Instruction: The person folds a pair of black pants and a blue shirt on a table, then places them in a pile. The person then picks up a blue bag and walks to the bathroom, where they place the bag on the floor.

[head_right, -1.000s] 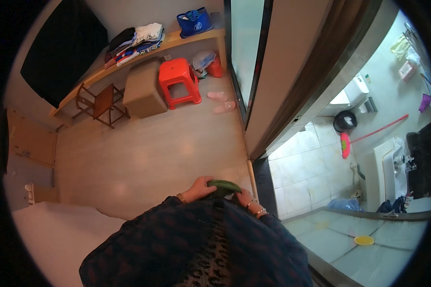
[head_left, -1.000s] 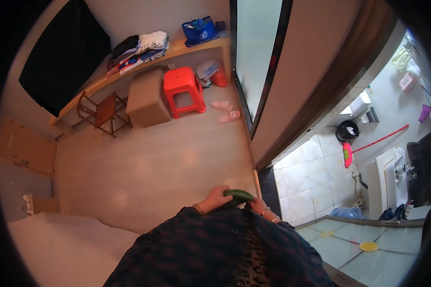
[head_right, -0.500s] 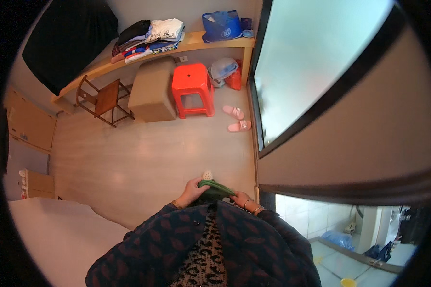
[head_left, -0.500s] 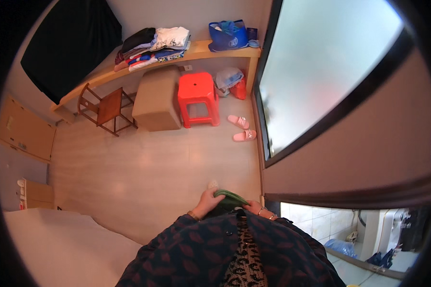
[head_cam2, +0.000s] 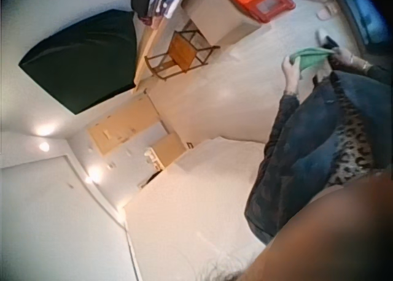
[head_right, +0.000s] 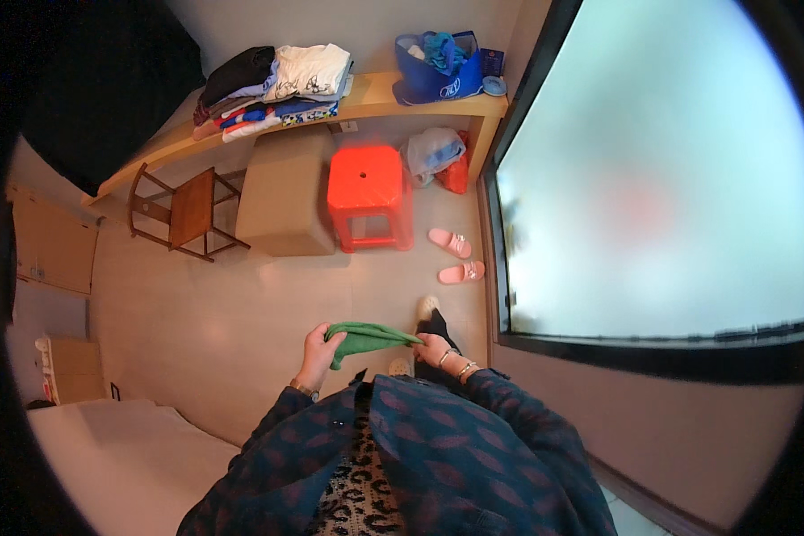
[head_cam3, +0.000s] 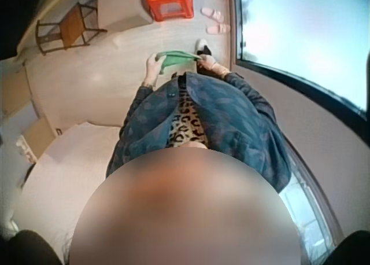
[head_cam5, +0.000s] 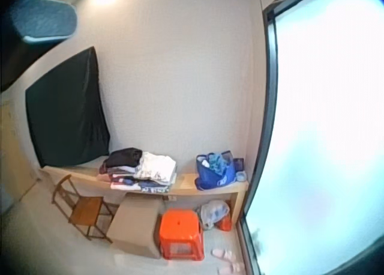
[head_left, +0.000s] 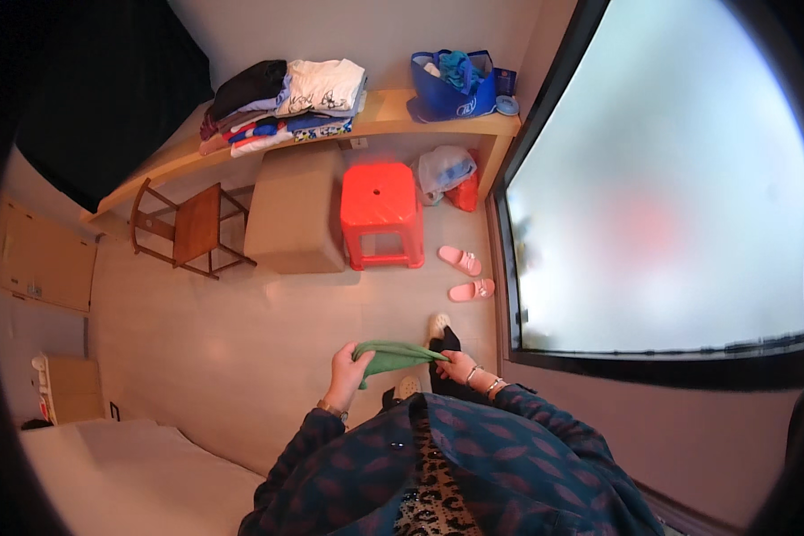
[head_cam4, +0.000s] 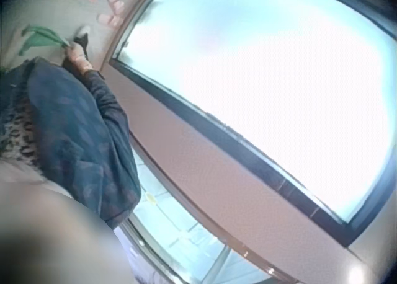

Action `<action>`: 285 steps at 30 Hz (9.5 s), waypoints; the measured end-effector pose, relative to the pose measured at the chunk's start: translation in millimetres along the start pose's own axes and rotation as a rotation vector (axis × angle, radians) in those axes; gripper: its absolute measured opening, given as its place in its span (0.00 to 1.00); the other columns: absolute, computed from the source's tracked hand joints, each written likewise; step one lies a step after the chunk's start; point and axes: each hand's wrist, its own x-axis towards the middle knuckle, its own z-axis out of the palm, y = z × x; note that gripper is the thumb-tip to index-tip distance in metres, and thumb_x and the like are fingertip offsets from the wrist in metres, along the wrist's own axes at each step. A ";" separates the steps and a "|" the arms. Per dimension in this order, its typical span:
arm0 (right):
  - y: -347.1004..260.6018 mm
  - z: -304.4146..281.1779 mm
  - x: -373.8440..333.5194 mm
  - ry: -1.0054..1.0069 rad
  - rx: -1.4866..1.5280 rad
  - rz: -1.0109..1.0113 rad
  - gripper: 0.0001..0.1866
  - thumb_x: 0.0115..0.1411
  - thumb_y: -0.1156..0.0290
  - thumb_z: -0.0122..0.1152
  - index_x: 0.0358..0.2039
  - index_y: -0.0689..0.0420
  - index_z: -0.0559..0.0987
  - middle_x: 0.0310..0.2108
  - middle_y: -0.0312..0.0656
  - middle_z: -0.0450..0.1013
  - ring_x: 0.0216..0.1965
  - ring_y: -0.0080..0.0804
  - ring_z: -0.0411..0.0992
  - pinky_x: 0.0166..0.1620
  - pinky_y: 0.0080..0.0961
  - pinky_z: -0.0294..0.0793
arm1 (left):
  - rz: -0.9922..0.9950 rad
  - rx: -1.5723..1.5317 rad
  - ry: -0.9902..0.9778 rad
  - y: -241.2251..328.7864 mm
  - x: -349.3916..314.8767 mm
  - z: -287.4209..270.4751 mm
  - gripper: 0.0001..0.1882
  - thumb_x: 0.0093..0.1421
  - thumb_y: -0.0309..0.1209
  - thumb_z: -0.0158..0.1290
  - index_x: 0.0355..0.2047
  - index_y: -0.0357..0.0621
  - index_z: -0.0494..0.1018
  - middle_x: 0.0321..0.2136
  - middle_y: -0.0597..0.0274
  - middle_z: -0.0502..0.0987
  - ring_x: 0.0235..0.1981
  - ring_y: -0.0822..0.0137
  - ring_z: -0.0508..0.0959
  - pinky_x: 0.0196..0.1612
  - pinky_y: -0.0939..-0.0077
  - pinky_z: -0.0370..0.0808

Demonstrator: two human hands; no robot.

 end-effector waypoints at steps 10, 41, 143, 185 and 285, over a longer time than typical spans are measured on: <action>-92.6 -108.7 199.2 0.002 -0.163 -0.224 0.17 0.61 0.56 0.56 0.37 0.56 0.81 0.26 0.48 0.79 0.28 0.40 0.80 0.37 0.35 0.79 | 0.134 0.137 0.082 65.6 116.3 15.8 0.08 0.56 0.26 0.60 0.34 0.35 0.75 0.24 0.67 0.76 0.28 0.78 0.72 0.33 0.78 0.72; -400.8 -468.6 459.9 0.845 0.069 -0.183 0.29 0.49 0.64 0.72 0.49 0.67 0.76 0.29 0.42 0.77 0.31 0.33 0.76 0.38 0.30 0.76 | 0.037 0.036 0.218 182.4 388.8 -9.9 0.10 0.56 0.31 0.60 0.35 0.38 0.76 0.21 0.63 0.74 0.23 0.74 0.74 0.28 0.74 0.72; -416.3 -219.7 248.6 -0.067 -0.285 -0.464 0.21 0.57 0.53 0.65 0.24 0.62 0.78 0.20 0.50 0.71 0.23 0.41 0.70 0.28 0.34 0.68 | 0.807 0.537 -0.373 267.8 423.2 21.6 0.25 0.45 0.24 0.62 0.46 0.38 0.72 0.37 0.49 0.78 0.36 0.50 0.79 0.36 0.64 0.75; -100.7 217.2 -188.7 1.784 1.567 -0.029 0.12 0.63 0.62 0.58 0.31 0.58 0.79 0.25 0.39 0.79 0.23 0.21 0.75 0.26 0.15 0.66 | 0.265 0.540 -1.604 78.4 55.5 137.9 0.13 0.62 0.31 0.60 0.23 0.43 0.71 0.21 0.74 0.72 0.22 0.82 0.66 0.25 0.85 0.63; 516.5 -687.9 -526.5 0.843 0.043 -0.040 0.13 0.59 0.65 0.57 0.41 0.60 0.78 0.36 0.58 0.76 0.40 0.58 0.74 0.42 0.45 0.74 | -0.169 0.123 -0.940 130.0 -254.7 1101.7 0.09 0.61 0.30 0.60 0.34 0.36 0.81 0.28 0.70 0.78 0.31 0.79 0.73 0.36 0.83 0.70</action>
